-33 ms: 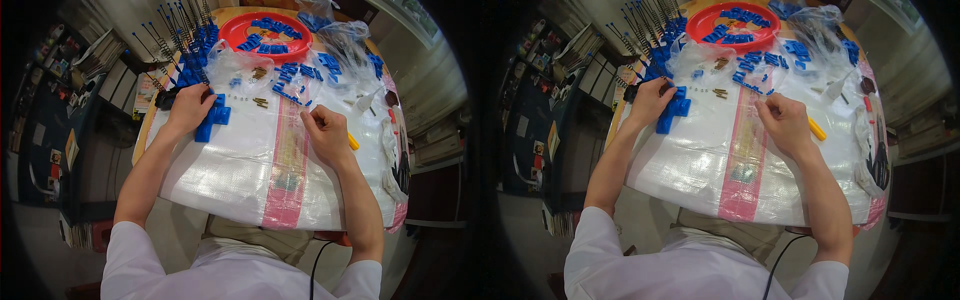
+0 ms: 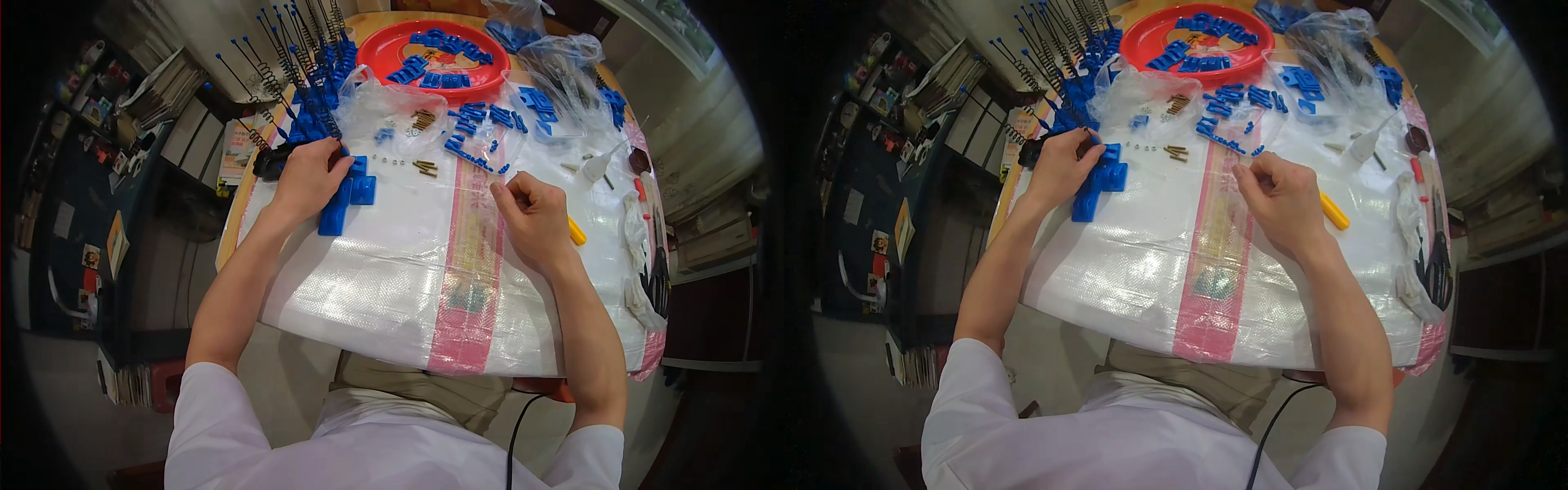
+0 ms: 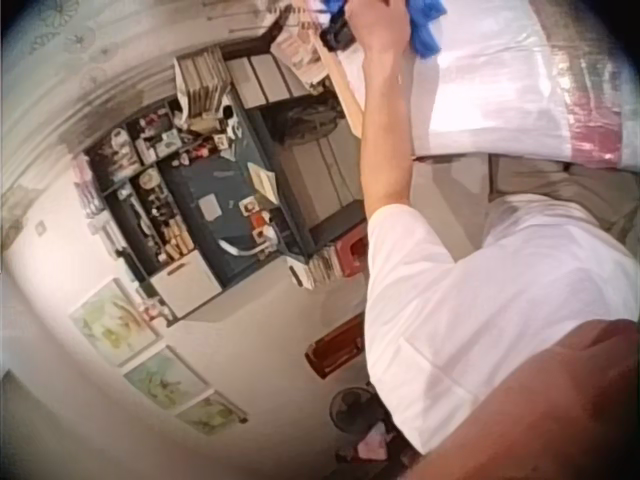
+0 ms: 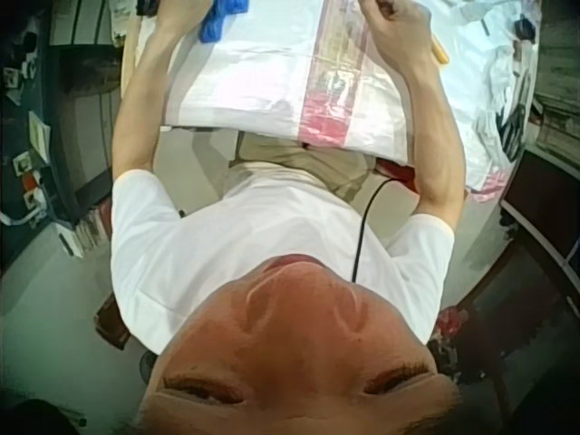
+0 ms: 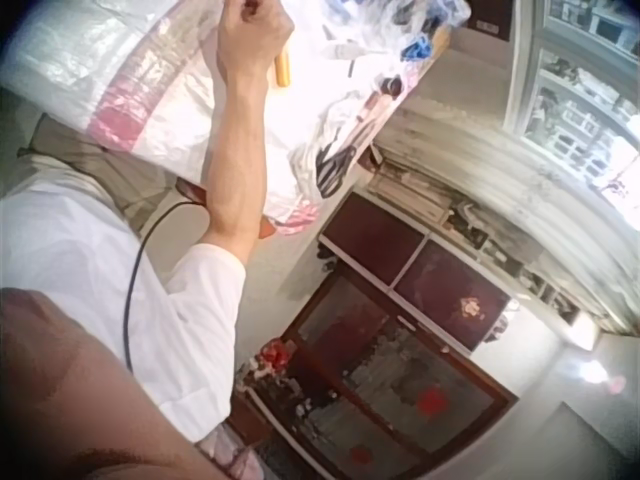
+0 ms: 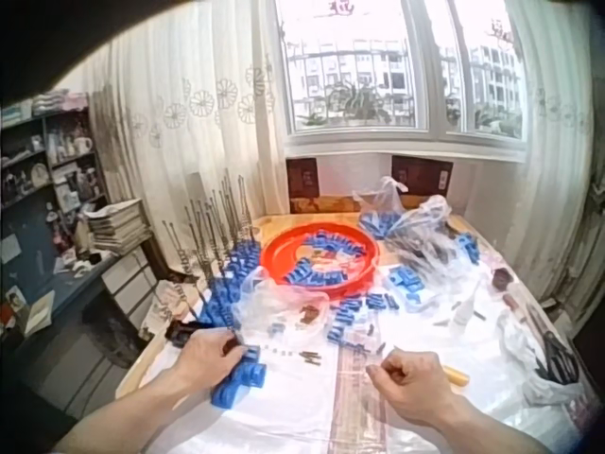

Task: Assembling small blue plastic components with metal springs and pins on a table.

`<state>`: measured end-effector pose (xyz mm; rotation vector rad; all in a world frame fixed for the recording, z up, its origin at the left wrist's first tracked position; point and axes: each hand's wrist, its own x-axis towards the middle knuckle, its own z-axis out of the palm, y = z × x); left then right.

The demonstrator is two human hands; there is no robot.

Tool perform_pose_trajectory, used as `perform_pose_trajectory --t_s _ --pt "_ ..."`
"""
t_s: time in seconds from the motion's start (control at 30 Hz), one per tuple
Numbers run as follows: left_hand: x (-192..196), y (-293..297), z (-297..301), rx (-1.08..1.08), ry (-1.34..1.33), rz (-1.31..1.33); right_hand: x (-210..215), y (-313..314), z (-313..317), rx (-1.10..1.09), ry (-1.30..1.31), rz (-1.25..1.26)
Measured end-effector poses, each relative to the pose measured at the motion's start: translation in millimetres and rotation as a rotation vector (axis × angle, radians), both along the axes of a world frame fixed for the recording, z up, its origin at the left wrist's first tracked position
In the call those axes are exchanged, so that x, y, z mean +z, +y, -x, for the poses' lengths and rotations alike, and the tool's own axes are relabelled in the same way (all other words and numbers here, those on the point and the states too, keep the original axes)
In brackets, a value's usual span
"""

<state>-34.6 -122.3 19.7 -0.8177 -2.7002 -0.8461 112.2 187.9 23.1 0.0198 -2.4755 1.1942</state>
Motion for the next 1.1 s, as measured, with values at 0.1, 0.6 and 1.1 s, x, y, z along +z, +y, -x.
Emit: perform_pose_trajectory --t_s 0.1,0.6,1.1 --pt "1 -2 -2 0.01 0.01 0.016 -2 1 1 0.004 0.009 -0.001" --pt "15 -1 1 0.117 -0.118 0.088 0 1 1 0.013 0.002 -0.024" --pt "17 4 -4 0.175 -0.189 -0.027 0 1 1 0.01 -0.005 -0.029"
